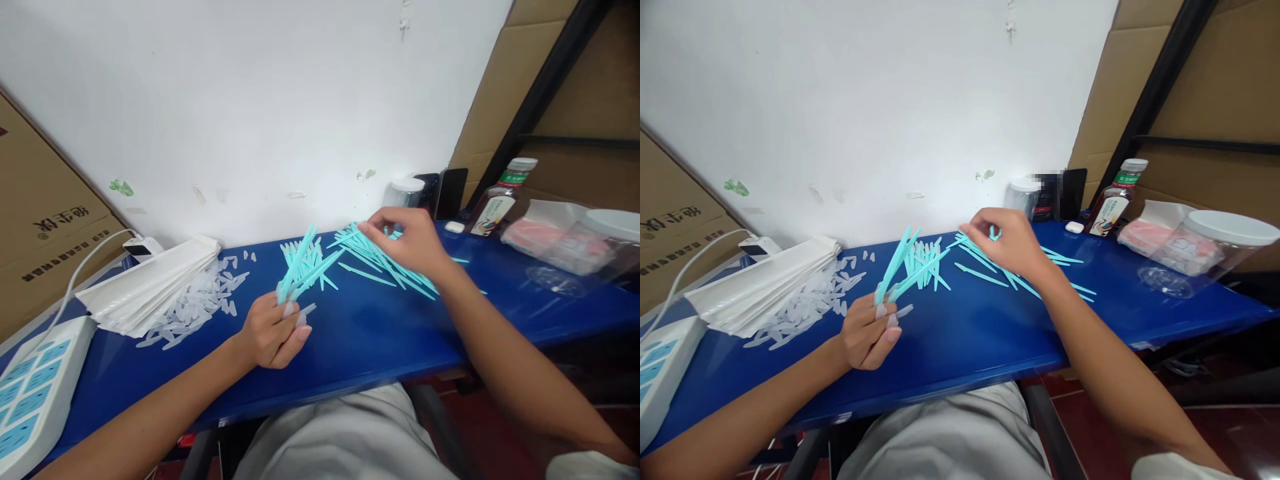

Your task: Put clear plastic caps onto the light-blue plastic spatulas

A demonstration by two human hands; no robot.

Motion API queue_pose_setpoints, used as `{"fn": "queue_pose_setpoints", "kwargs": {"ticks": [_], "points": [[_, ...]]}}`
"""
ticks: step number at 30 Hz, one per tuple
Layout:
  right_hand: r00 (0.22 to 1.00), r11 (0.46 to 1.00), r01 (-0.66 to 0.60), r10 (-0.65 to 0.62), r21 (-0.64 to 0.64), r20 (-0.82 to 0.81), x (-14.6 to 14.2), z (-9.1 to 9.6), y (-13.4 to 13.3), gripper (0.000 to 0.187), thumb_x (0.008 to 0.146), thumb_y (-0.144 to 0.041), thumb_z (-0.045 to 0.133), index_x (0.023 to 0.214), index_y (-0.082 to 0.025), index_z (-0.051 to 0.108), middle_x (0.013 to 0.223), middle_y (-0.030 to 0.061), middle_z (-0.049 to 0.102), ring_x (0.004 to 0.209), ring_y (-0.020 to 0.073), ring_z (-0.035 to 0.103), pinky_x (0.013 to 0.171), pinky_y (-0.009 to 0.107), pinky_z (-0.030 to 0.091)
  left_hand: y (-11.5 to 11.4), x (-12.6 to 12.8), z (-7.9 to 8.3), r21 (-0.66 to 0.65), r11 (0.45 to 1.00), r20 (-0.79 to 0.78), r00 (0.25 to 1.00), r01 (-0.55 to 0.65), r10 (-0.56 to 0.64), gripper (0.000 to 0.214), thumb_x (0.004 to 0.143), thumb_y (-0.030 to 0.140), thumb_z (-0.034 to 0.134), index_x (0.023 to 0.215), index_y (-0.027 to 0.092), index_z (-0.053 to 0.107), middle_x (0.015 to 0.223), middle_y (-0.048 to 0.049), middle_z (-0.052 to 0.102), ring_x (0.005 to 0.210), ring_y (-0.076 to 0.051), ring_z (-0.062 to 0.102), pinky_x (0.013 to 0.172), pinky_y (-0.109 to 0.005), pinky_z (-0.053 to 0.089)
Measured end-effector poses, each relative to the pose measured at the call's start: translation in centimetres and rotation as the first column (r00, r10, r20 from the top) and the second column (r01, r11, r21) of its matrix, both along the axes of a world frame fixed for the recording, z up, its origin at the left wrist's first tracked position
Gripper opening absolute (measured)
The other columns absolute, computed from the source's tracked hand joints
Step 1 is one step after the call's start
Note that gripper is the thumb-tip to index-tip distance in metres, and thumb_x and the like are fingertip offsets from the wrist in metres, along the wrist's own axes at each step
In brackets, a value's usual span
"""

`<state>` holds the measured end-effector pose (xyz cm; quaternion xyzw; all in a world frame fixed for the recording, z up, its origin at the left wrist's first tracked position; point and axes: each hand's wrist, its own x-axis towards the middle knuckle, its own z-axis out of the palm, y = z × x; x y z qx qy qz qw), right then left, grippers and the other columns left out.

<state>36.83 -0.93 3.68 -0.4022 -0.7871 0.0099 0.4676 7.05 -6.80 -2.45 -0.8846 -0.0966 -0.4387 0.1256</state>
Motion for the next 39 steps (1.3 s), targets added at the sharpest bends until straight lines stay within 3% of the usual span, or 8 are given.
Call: {"fn": "queue_pose_setpoints", "kwargs": {"ticks": [2,4,8,11,18,29,36,39], "points": [[0.958,0.968,0.217,-0.187,-0.123,0.219,2.4,-0.2,1.9,0.035,0.096,-0.049,0.066,0.080,-0.018,0.073,0.076,0.0072,0.073,0.070,0.0209,0.064,0.063,0.032,0.042,0.4,-0.4,0.1,0.007,0.999,0.018,0.999,-0.048,0.048,0.026,0.091,0.010,0.053,0.068,0.020,0.046,0.062,0.0012,0.047,0.053,-0.015,0.039,0.057,-0.033,0.028],[0.851,0.885,0.389,-0.239,-0.255,0.467,4.2,-0.8,3.4,0.038,0.092,-0.052,0.067,0.078,-0.017,0.073,0.078,0.0102,0.074,0.070,0.0225,0.064,0.060,0.033,0.039,0.8,-0.6,0.1,0.002,0.996,0.020,0.996,-0.087,0.087,0.029,0.092,0.010,0.054,0.066,0.020,0.045,0.060,0.0020,0.044,0.053,-0.014,0.036,0.056,-0.033,0.026],[0.722,0.691,0.537,-0.080,-0.484,0.688,5.0,-1.9,4.5,0.040,0.084,-0.057,0.075,0.078,-0.018,0.074,0.085,0.0123,0.076,0.073,0.0252,0.067,0.059,0.032,0.039,1.2,-0.8,0.1,-0.008,0.992,0.021,0.992,-0.127,0.127,0.033,0.095,0.011,0.052,0.064,0.020,0.044,0.058,0.0032,0.041,0.051,-0.013,0.035,0.055,-0.033,0.025],[0.694,0.640,0.559,-0.013,-0.527,0.720,4.4,-2.3,4.3,0.036,0.079,-0.054,0.081,0.082,-0.018,0.075,0.090,0.0125,0.076,0.076,0.0261,0.068,0.059,0.032,0.041,1.2,-0.9,0.0,-0.016,0.990,0.020,0.990,-0.139,0.140,0.033,0.095,0.011,0.053,0.064,0.020,0.044,0.058,0.0033,0.042,0.051,-0.013,0.035,0.055,-0.033,0.026],[0.636,0.641,0.620,-0.074,-0.452,0.768,4.7,-2.6,4.6,0.053,0.077,-0.057,0.081,0.110,-0.017,0.075,0.111,0.0168,0.075,0.094,0.0326,0.069,0.064,0.034,0.045,0.9,-0.9,0.0,-0.017,0.992,0.003,0.992,-0.127,0.127,0.033,0.094,0.012,0.054,0.064,0.020,0.045,0.058,0.0035,0.041,0.052,-0.013,0.034,0.054,-0.034,0.025],[0.607,0.689,0.585,-0.022,-0.428,0.794,3.8,-2.0,3.6,0.024,0.086,-0.031,0.067,0.067,-0.017,0.066,0.074,0.0123,0.068,0.061,0.0219,0.059,0.055,0.032,0.032,0.9,-0.7,0.1,-0.015,0.993,-0.001,0.993,-0.120,0.120,0.032,0.093,0.011,0.056,0.064,0.020,0.044,0.058,0.0036,0.040,0.052,-0.013,0.033,0.055,-0.034,0.024],[0.751,0.798,0.461,-0.118,-0.388,0.650,4.9,-1.7,4.3,0.024,0.092,-0.035,0.061,0.076,-0.018,0.065,0.079,0.0113,0.071,0.069,0.0226,0.063,0.062,0.032,0.037,1.0,-0.9,-0.2,-0.036,0.991,-0.013,0.992,-0.128,0.127,0.033,0.093,0.012,0.056,0.064,0.020,0.044,0.058,0.0042,0.040,0.052,-0.013,0.034,0.055,-0.033,0.024],[0.886,0.851,0.285,-0.058,-0.442,0.460,4.5,-1.3,3.9,0.029,0.098,-0.041,0.056,0.080,-0.019,0.059,0.082,0.0118,0.073,0.075,0.0239,0.067,0.066,0.032,0.042,1.1,-1.0,-0.3,-0.055,0.988,-0.027,0.989,-0.145,0.143,0.034,0.094,0.012,0.056,0.064,0.020,0.043,0.058,0.0042,0.040,0.052,-0.013,0.033,0.056,-0.033,0.024]]}}
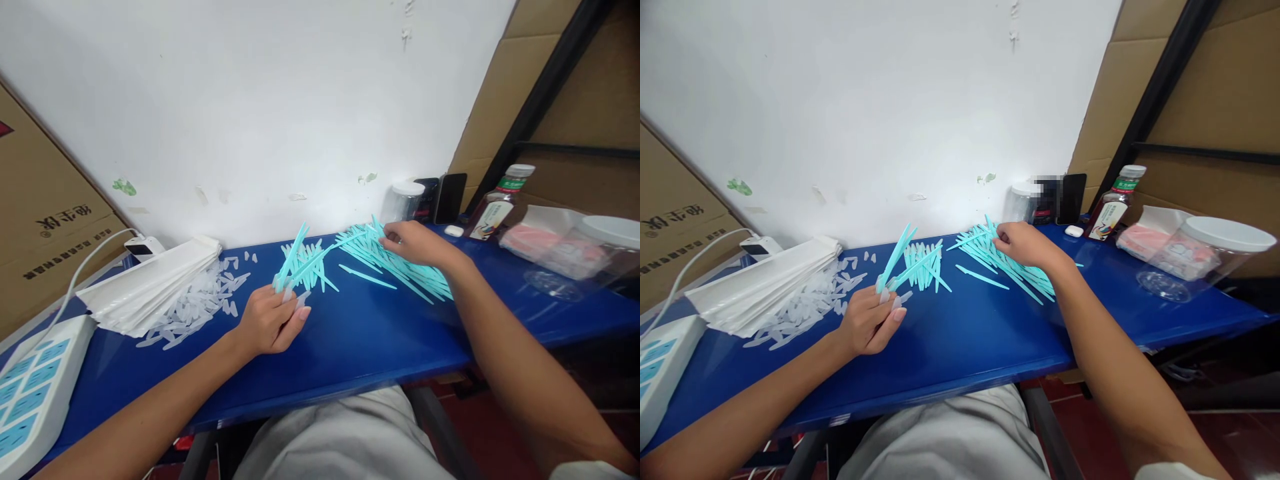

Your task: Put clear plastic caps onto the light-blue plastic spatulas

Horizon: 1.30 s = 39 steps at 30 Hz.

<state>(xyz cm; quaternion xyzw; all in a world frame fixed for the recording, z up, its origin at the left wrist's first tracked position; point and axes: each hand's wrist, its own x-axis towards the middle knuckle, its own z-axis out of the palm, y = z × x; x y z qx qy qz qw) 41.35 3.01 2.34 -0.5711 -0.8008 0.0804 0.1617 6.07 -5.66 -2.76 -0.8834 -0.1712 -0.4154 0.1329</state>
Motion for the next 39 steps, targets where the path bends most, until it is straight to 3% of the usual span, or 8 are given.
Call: {"fn": "queue_pose_setpoints", "kwargs": {"ticks": [3,6,9,13,22,28,39], "points": [[0.929,0.972,-0.220,0.183,-0.081,-0.321,-1.0,0.6,-1.0,0.035,0.100,-0.051,0.056,0.084,-0.020,0.054,0.080,0.0090,0.074,0.078,0.0228,0.070,0.068,0.030,0.047,0.1,-0.1,-0.2,-0.037,0.999,0.002,1.000,-0.027,0.027,0.036,0.096,0.012,0.055,0.064,0.020,0.041,0.057,0.0043,0.038,0.051,-0.012,0.031,0.055,-0.033,0.023],[0.815,0.917,-0.381,0.275,-0.115,-0.509,-2.0,1.3,-2.0,0.040,0.097,-0.058,0.060,0.087,-0.020,0.059,0.075,0.0053,0.071,0.068,0.0190,0.068,0.063,0.028,0.050,0.3,-0.3,-0.3,-0.063,0.997,-0.002,0.998,-0.055,0.055,0.036,0.097,0.014,0.053,0.063,0.020,0.042,0.057,0.0043,0.038,0.050,-0.012,0.031,0.054,-0.033,0.023],[0.767,0.901,-0.421,0.294,-0.101,-0.570,-2.8,1.5,-2.6,0.042,0.093,-0.059,0.066,0.088,-0.017,0.068,0.074,0.0036,0.069,0.055,0.0131,0.059,0.053,0.026,0.044,0.4,-0.3,-0.5,-0.075,0.995,-0.016,0.998,-0.063,0.062,0.037,0.099,0.016,0.052,0.063,0.020,0.043,0.056,0.0042,0.038,0.050,-0.012,0.031,0.054,-0.033,0.024],[0.719,0.876,-0.478,0.350,-0.061,-0.600,-4.0,1.3,-3.3,0.041,0.090,-0.057,0.071,0.089,-0.015,0.076,0.074,0.0032,0.069,0.056,0.0104,0.050,0.051,0.024,0.039,0.3,-0.2,-0.4,-0.077,0.995,-0.039,0.997,-0.071,0.068,0.038,0.099,0.017,0.053,0.063,0.020,0.043,0.056,0.0040,0.040,0.050,-0.012,0.033,0.054,-0.033,0.025],[0.589,0.760,-0.646,0.440,-0.068,-0.677,-6.2,0.5,-4.4,0.031,0.092,-0.044,0.075,0.096,-0.013,0.072,0.082,0.0065,0.076,0.074,0.0161,0.068,0.067,0.026,0.049,0.2,0.0,-0.3,-0.046,0.992,-0.111,0.988,-0.115,0.109,0.036,0.100,0.020,0.055,0.064,0.019,0.049,0.057,0.0029,0.046,0.051,-0.013,0.038,0.055,-0.034,0.028],[0.595,0.765,-0.642,0.466,-0.040,-0.655,-6.2,0.7,-4.4,0.030,0.090,-0.043,0.077,0.098,-0.014,0.076,0.090,0.0070,0.076,0.083,0.0177,0.069,0.076,0.029,0.052,0.1,0.1,-0.2,-0.027,0.999,-0.092,0.995,-0.040,0.038,0.031,0.097,0.017,0.057,0.067,0.019,0.048,0.060,0.0029,0.046,0.053,-0.013,0.038,0.056,-0.034,0.028],[0.668,0.812,-0.581,0.436,-0.056,-0.604,-5.9,0.5,-4.1,0.033,0.084,-0.047,0.082,0.101,-0.018,0.083,0.094,0.0067,0.080,0.082,0.0193,0.069,0.073,0.030,0.052,0.4,-0.1,-0.5,-0.129,0.992,0.004,1.000,-0.011,0.012,0.037,0.098,0.012,0.052,0.064,0.020,0.041,0.057,0.0037,0.037,0.053,-0.013,0.029,0.056,-0.034,0.023]]}}
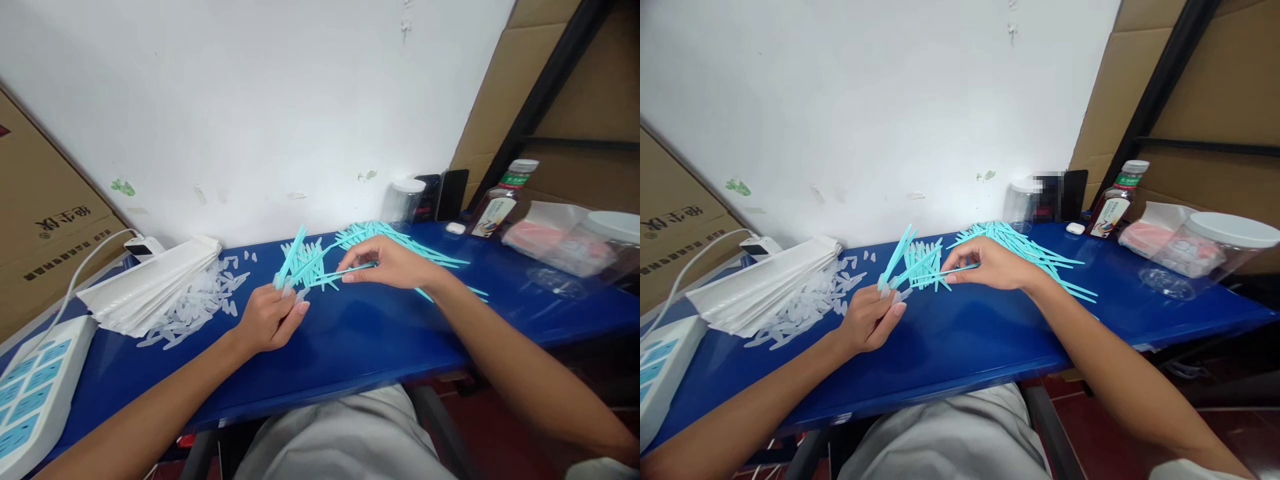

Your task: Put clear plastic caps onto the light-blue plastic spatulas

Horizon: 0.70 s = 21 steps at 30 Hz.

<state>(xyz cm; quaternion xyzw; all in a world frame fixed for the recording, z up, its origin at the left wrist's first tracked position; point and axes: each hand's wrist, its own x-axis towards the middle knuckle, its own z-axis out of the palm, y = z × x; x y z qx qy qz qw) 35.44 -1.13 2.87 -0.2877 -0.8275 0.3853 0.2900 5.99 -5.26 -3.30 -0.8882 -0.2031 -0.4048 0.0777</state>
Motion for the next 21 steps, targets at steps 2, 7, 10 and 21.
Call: {"fn": "queue_pose_setpoints", "kwargs": {"ticks": [2,7,10,21], "points": [[1.000,1.000,0.007,-0.007,-0.005,0.001,0.04,0.12,-0.08,0.032,0.083,-0.046,0.083,0.101,-0.020,0.084,0.095,0.0063,0.081,0.084,0.0203,0.071,0.074,0.031,0.053,-0.02,0.00,0.05,-0.005,1.000,0.013,1.000,0.015,-0.015,0.037,0.097,0.010,0.053,0.064,0.020,0.039,0.057,0.0040,0.035,0.053,-0.013,0.028,0.056,-0.034,0.022],[1.000,1.000,-0.001,0.001,-0.004,-0.005,0.18,0.44,-0.34,0.028,0.083,-0.043,0.083,0.103,-0.023,0.085,0.101,0.0067,0.082,0.091,0.0231,0.075,0.080,0.033,0.056,-0.36,0.20,0.37,-0.038,0.998,0.055,0.997,0.055,-0.053,0.038,0.098,0.008,0.051,0.064,0.020,0.038,0.058,0.0041,0.034,0.054,-0.012,0.029,0.056,-0.034,0.021],[1.000,1.000,0.020,-0.020,0.013,-0.015,0.25,0.43,-0.32,0.027,0.083,-0.042,0.084,0.102,-0.023,0.086,0.099,0.0066,0.082,0.089,0.0221,0.074,0.078,0.032,0.056,-0.53,0.33,0.56,-0.068,0.995,0.086,0.994,0.079,-0.073,0.040,0.100,0.008,0.049,0.064,0.020,0.037,0.057,0.0042,0.033,0.053,-0.012,0.028,0.055,-0.034,0.021],[1.000,1.000,0.028,-0.028,0.009,0.009,0.30,0.43,-0.27,0.029,0.089,-0.047,0.077,0.101,-0.022,0.086,0.098,0.0066,0.083,0.088,0.0226,0.075,0.076,0.031,0.055,-0.59,0.28,0.28,-0.102,0.990,0.108,0.990,0.102,-0.091,0.038,0.099,0.006,0.050,0.066,0.020,0.036,0.060,0.0040,0.033,0.055,-0.012,0.028,0.056,-0.034,0.020]]}}
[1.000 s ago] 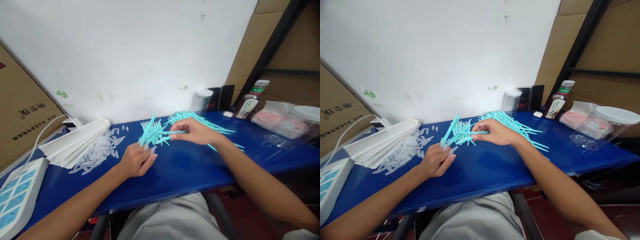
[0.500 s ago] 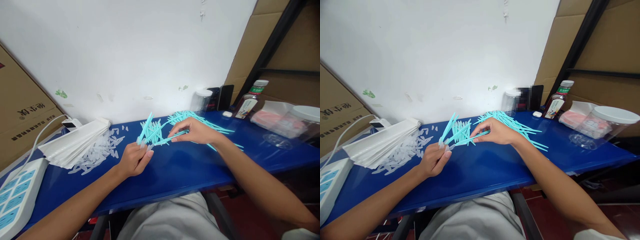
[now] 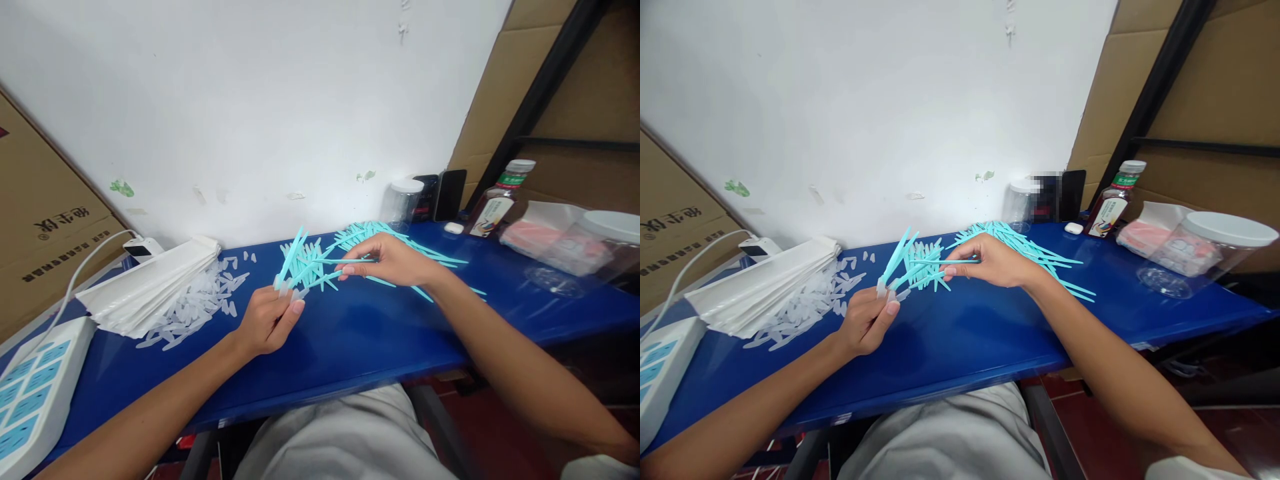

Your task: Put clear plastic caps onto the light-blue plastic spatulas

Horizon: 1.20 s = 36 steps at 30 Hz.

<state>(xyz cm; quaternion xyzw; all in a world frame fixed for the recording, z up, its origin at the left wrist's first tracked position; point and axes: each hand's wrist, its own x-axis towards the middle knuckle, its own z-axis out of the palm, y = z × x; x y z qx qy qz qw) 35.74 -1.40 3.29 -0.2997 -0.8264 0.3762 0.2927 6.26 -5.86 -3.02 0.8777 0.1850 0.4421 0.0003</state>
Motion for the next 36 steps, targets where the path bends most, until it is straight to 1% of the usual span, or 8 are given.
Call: {"fn": "queue_pose_setpoints", "kwargs": {"ticks": [4,10,18,23,28,30,33,36], "points": [[1.000,1.000,-0.010,0.010,0.011,-0.007,0.1,0.0,0.0,0.028,0.090,-0.046,0.076,0.099,-0.022,0.086,0.097,0.0060,0.083,0.090,0.0227,0.075,0.079,0.031,0.055,0.0,0.0,0.0,-0.009,1.000,0.009,1.000,0.010,-0.009,0.038,0.099,0.006,0.049,0.066,0.020,0.036,0.060,0.0039,0.033,0.055,-0.012,0.028,0.056,-0.034,0.020],[1.000,1.000,0.004,-0.004,0.010,0.009,0.1,-0.1,0.1,0.032,0.090,-0.049,0.076,0.102,-0.021,0.086,0.096,0.0069,0.083,0.089,0.0237,0.075,0.074,0.031,0.054,0.0,0.0,0.0,-0.004,1.000,0.019,1.000,0.015,-0.015,0.038,0.099,0.006,0.049,0.067,0.020,0.035,0.060,0.0040,0.033,0.055,-0.012,0.027,0.056,-0.034,0.020],[1.000,1.000,-0.018,0.018,-0.002,-0.004,0.0,0.0,-0.1,0.034,0.089,-0.051,0.076,0.099,-0.020,0.086,0.095,0.0071,0.083,0.091,0.0243,0.075,0.079,0.032,0.055,-0.1,0.1,0.0,-0.007,1.000,0.007,1.000,0.026,-0.026,0.038,0.100,0.006,0.048,0.067,0.020,0.035,0.060,0.0035,0.034,0.055,-0.013,0.029,0.057,-0.033,0.021],[0.996,0.996,-0.083,0.082,-0.014,-0.027,-1.3,-0.3,-0.8,0.032,0.091,-0.049,0.075,0.100,-0.020,0.085,0.097,0.0064,0.082,0.089,0.0230,0.075,0.079,0.031,0.055,-0.4,0.5,0.1,0.012,1.000,-0.030,0.999,0.025,-0.025,0.037,0.101,0.008,0.046,0.067,0.021,0.037,0.060,0.0030,0.036,0.056,-0.013,0.031,0.057,-0.034,0.022],[0.988,0.989,-0.134,0.128,-0.070,-0.085,-2.9,-1.2,-1.5,0.030,0.091,-0.048,0.075,0.098,-0.021,0.085,0.099,0.0055,0.082,0.098,0.0251,0.076,0.088,0.034,0.056,-0.6,0.6,0.1,0.039,0.999,-0.024,0.999,0.034,-0.033,0.033,0.101,0.008,0.045,0.070,0.021,0.041,0.062,0.0025,0.041,0.058,-0.014,0.035,0.057,-0.033,0.025],[0.991,0.991,-0.109,0.103,-0.076,-0.084,-3.1,-1.4,-1.5,0.033,0.091,-0.050,0.075,0.099,-0.020,0.085,0.098,0.0061,0.082,0.093,0.0246,0.075,0.082,0.033,0.057,-0.6,0.5,0.1,0.044,0.999,-0.033,0.999,0.028,-0.027,0.033,0.101,0.009,0.045,0.071,0.021,0.041,0.062,0.0023,0.042,0.058,-0.014,0.035,0.058,-0.033,0.026],[0.995,0.998,-0.053,0.051,-0.023,-0.083,-2.9,-1.4,-1.3,0.037,0.091,-0.053,0.074,0.101,-0.019,0.084,0.097,0.0067,0.081,0.087,0.0230,0.072,0.074,0.031,0.054,-0.7,0.6,0.0,0.050,0.998,-0.069,0.997,0.023,-0.020,0.031,0.100,0.009,0.047,0.071,0.021,0.042,0.063,0.0020,0.043,0.058,-0.014,0.036,0.059,-0.034,0.026],[0.996,0.997,-0.075,0.076,0.028,-0.043,-2.5,-1.2,-1.1,0.038,0.093,-0.054,0.071,0.091,-0.017,0.083,0.089,0.0061,0.079,0.083,0.0212,0.070,0.071,0.029,0.050,-0.6,0.6,0.0,0.046,0.998,-0.102,0.994,0.036,-0.031,0.031,0.099,0.010,0.048,0.071,0.020,0.042,0.062,0.0020,0.043,0.057,-0.014,0.036,0.059,-0.034,0.027]]}}
